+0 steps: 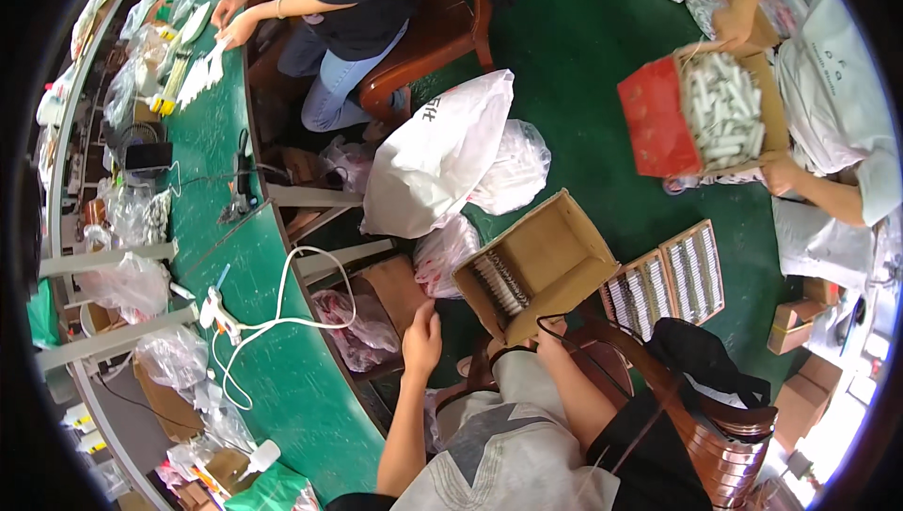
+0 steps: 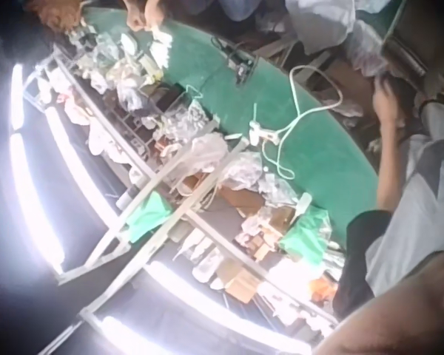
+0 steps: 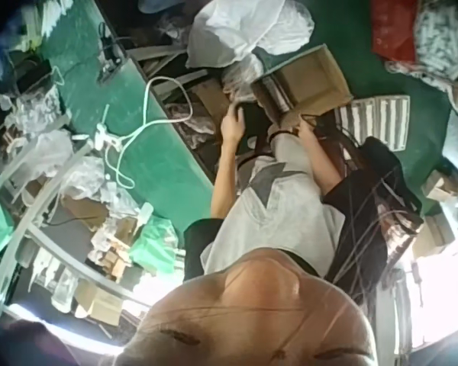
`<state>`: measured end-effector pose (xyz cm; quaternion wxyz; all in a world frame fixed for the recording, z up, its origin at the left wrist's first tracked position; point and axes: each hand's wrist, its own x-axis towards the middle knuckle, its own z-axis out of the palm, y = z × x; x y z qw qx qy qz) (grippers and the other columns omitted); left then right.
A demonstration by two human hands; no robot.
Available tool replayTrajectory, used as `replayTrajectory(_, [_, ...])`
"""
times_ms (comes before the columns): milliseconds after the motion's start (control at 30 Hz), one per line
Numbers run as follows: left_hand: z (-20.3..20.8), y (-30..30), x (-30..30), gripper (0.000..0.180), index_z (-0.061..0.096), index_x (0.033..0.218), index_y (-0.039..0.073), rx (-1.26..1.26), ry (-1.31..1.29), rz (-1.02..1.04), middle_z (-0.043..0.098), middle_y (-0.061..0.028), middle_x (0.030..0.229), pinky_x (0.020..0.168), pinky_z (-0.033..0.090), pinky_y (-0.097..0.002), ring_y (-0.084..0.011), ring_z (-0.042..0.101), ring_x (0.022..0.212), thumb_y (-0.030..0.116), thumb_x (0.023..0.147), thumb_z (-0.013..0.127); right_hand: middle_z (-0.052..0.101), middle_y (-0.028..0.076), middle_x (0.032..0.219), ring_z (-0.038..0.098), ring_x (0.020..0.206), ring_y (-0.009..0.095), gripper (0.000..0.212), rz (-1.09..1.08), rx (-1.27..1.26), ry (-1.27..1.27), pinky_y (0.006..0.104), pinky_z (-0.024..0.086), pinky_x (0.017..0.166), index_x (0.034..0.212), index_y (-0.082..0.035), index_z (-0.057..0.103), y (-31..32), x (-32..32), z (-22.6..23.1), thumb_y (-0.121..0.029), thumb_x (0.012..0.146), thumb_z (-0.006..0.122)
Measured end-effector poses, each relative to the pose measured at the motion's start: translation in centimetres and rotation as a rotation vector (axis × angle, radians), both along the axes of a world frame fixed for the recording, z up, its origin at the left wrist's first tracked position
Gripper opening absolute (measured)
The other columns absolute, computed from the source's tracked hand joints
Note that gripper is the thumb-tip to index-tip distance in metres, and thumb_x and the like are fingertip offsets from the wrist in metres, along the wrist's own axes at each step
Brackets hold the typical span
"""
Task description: Assembling and gluing small white LED light components at a factory workstation.
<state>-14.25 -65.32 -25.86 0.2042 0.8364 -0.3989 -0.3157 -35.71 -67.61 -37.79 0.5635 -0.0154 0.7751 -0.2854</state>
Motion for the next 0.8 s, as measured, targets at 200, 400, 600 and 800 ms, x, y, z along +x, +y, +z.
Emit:
replayTrajectory(200, [0.1, 11.9, -4.5, 0.026, 0.054, 0.104, 0.005, 0.092, 0.239, 0.429, 0.063, -0.0154, 0.082, 0.069, 0.047, -0.0336, -0.0254, 0.062, 0.072, 0.021, 0.085, 0.051, 0.057, 0.01, 0.094, 0.06, 0.077, 0.026, 0.031, 0.178, -0.011, -0.013, 0.0398, 0.053, 0.055, 0.109, -0.002, 0.045, 1.1, 1.1, 0.1, -0.004, 0.08, 0.056])
replayTrajectory(400, [-2.3, 15.1, -6.7, 0.031, 0.051, 0.108, 0.002, 0.122, 0.495, 0.66, 0.061, -0.0138, 0.088, 0.066, 0.047, -0.0299, -0.0184, 0.061, 0.072, 0.023, 0.086, 0.051, 0.052, 0.014, 0.107, 0.056, 0.091, 0.03, 0.038, 0.319, 0.002, -0.064, 0.0484, 0.051, 0.071, 0.114, -0.002, 0.043, 1.3, 3.2, 4.0, -0.003, 0.078, 0.057])
replayTrajectory(600, [-4.8, 13.2, -6.0, 0.035, 0.045, 0.116, 0.004, 0.067, 0.718, 0.704, 0.057, -0.008, 0.101, 0.06, 0.045, -0.0233, -0.0131, 0.058, 0.075, 0.023, 0.088, 0.048, 0.054, 0.015, 0.105, 0.057, 0.089, 0.03, 0.038, 0.349, 0.02, -0.155, 0.0476, 0.051, 0.071, 0.114, -0.001, 0.042, 1.5, 4.5, 2.8, -0.001, 0.079, 0.055])
replayTrajectory(800, [-4.5, 10.8, -5.2, 0.048, 0.034, 0.127, 0.002, -0.085, 0.762, 0.821, 0.056, -0.009, 0.104, 0.068, 0.043, -0.0232, -0.0142, 0.056, 0.084, 0.031, 0.09, 0.045, 0.054, 0.014, 0.102, 0.058, 0.085, 0.028, 0.032, 0.49, -0.012, -0.127, 0.0448, 0.052, 0.067, 0.109, -0.001, 0.047, 1.4, 6.4, 4.4, -0.001, 0.078, 0.055])
